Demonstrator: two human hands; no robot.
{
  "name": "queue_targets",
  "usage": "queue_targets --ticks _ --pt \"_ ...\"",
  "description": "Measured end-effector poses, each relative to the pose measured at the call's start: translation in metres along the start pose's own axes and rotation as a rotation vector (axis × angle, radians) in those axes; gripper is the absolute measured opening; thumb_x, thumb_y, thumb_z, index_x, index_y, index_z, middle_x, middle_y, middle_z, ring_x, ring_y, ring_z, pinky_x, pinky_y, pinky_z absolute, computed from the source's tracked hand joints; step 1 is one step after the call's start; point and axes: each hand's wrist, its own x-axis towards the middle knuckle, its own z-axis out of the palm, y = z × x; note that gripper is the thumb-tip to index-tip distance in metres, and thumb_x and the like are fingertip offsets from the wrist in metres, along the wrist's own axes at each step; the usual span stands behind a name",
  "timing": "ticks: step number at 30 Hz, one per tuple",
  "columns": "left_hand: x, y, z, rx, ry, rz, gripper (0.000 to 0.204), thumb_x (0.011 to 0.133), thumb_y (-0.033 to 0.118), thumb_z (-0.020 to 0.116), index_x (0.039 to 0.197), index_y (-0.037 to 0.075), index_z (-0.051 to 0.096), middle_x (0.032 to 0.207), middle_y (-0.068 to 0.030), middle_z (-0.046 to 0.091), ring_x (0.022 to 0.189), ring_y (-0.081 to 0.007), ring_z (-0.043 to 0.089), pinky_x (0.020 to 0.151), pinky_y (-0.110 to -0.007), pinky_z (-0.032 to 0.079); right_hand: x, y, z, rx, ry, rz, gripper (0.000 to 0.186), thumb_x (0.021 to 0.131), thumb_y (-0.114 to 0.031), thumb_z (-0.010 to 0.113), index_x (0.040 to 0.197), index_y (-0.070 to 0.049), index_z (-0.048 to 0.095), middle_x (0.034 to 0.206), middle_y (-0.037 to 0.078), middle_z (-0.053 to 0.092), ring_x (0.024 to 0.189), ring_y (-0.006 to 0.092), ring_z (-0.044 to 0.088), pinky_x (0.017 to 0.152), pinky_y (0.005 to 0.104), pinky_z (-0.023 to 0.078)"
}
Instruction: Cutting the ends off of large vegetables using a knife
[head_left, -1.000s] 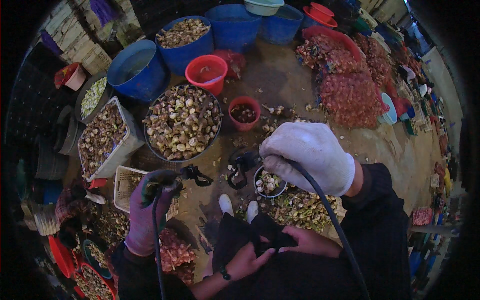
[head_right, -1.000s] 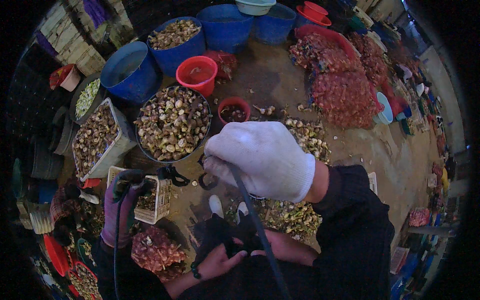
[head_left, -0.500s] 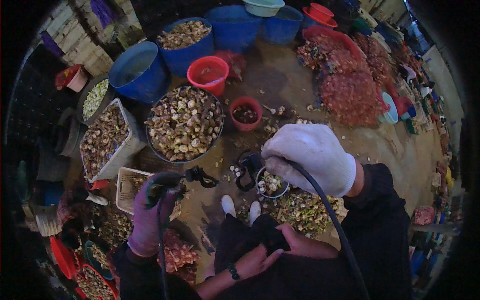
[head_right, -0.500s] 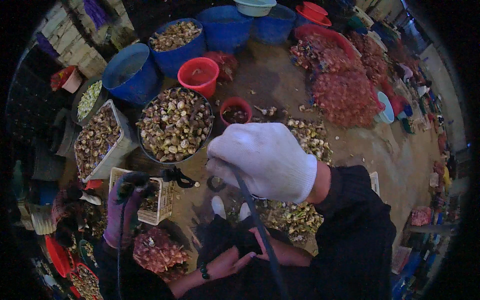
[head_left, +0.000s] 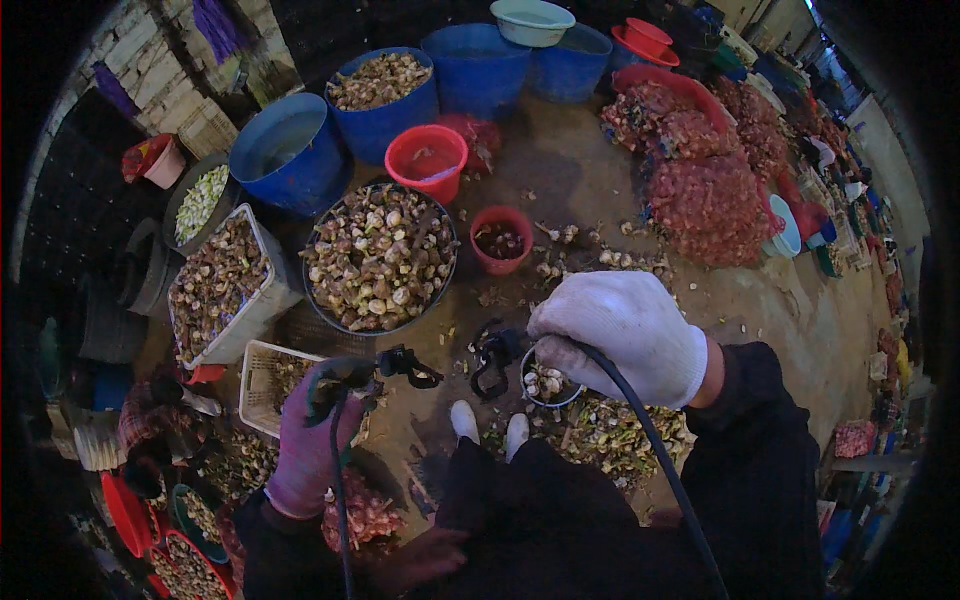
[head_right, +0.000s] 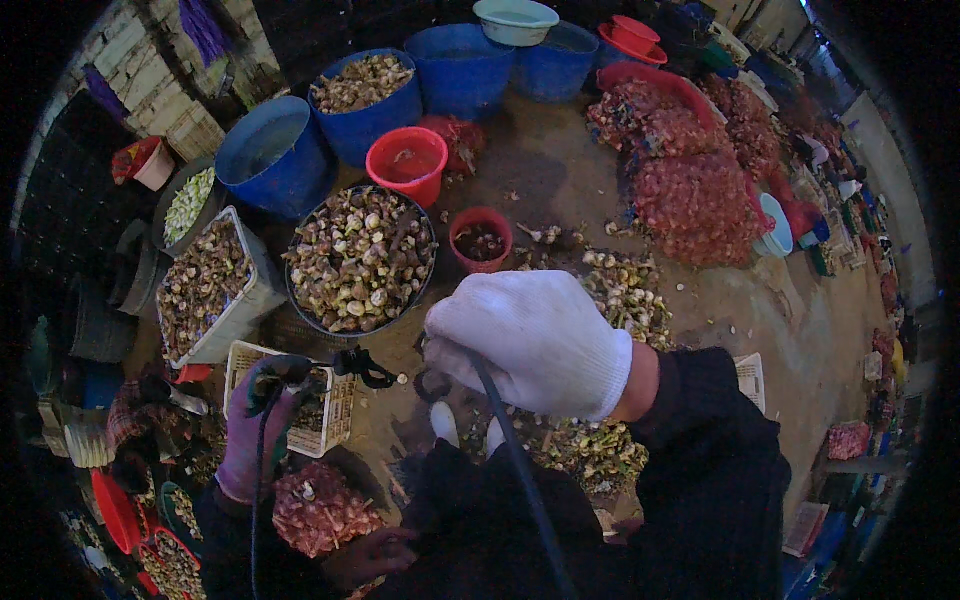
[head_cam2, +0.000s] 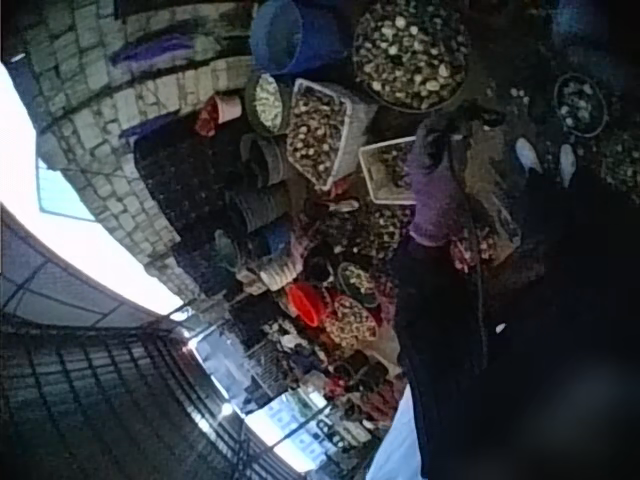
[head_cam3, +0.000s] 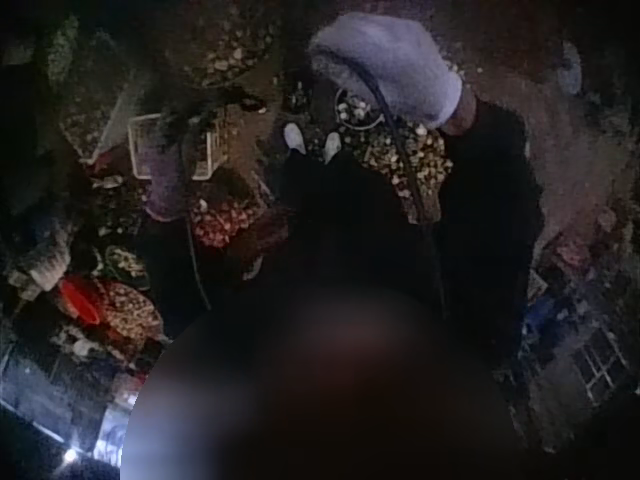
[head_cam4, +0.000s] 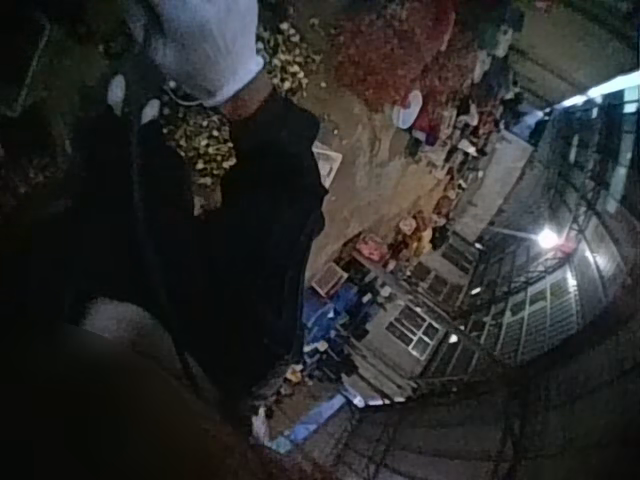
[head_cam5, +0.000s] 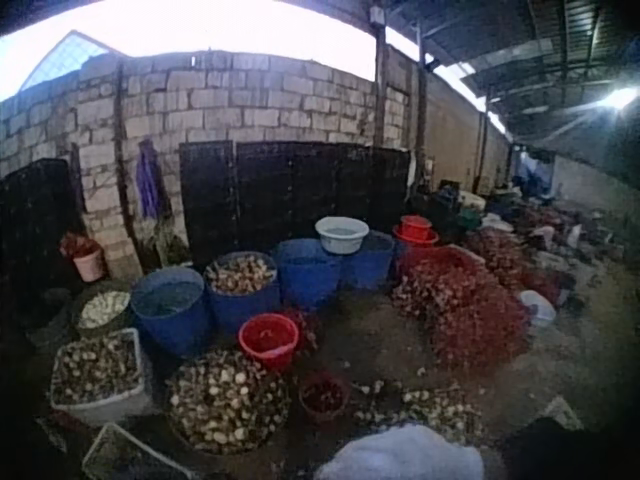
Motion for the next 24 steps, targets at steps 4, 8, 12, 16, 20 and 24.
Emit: queue_targets --ticks 4,8,12,16,20,24 --pt "0.001 0.002 0.0 0.022 -0.029 0.005 0.03 0.088 0.0 0.058 0.118 0.002 0.056 0.11 -0.0065 0.062 0.101 -0.0136 0.057 0.087 -0.028 0.047 -0.005 -0.005 -0.006 -0.042 0.005 0.012 0.017 0.075 -0.016 0.067 0.088 -0.01 0.059 0.075 0.008 0.058 0.071 0.03 0.061 0.06 0.0395 0.047" --pt "-0.003 0.0 0.003 -0.005 -0.015 -0.005 0.03 0.087 0.002 0.059 0.117 0.002 0.057 0.109 -0.0061 0.062 0.099 -0.0133 0.058 0.086 -0.028 0.047 -0.014 -0.004 -0.009 -0.031 0.011 0.05 0.017 0.076 -0.016 0.068 0.089 -0.01 0.06 0.074 0.009 0.058 0.07 0.0305 0.06 0.059 0.0403 0.047" --pt "-0.004 -0.007 0.004 -0.026 -0.047 -0.002 0.028 0.088 0.002 0.059 0.116 0.002 0.057 0.107 -0.0059 0.062 0.097 -0.0132 0.058 0.086 -0.028 0.047 -0.033 -0.003 -0.007 -0.04 0.023 0.11 0.016 0.077 -0.016 0.068 0.089 -0.01 0.06 0.074 0.009 0.058 0.069 0.0307 0.06 0.058 0.0402 0.047" --pt "-0.006 -0.004 0.012 -0.087 -0.011 -0.13 0.027 0.089 0.004 0.06 0.116 0.002 0.057 0.106 -0.006 0.061 0.097 -0.0143 0.059 0.086 -0.029 0.048 -0.051 0.002 -0.006 -0.027 0.011 0.157 0.016 0.077 -0.018 0.069 0.088 -0.01 0.06 0.074 0.009 0.058 0.068 0.0306 0.06 0.057 0.0398 0.047" --pt "-0.01 0.0 0.021 -0.084 0.025 -0.17 0.026 0.089 0.006 0.061 0.114 0.002 0.058 0.104 -0.006 0.061 0.096 -0.0148 0.06 0.084 -0.029 0.049 -0.063 0.003 -0.011 -0.026 0.005 0.207 0.018 0.077 -0.023 0.071 0.086 -0.01 0.061 0.074 0.008 0.059 0.069 0.0299 0.06 0.058 0.0399 0.047" --pt "-0.02 0.022 0.038 -0.14 0.022 -0.335 0.025 0.089 0.003 0.058 0.114 0.001 0.057 0.102 -0.0087 0.061 0.087 -0.0173 0.063 0.08 -0.03 0.05 -0.075 0.001 -0.017 -0.037 -0.045 0.277 0.021 0.076 -0.025 0.072 0.087 -0.01 0.062 0.075 0.008 0.06 0.071 0.0295 0.061 0.059 0.0396 0.047"
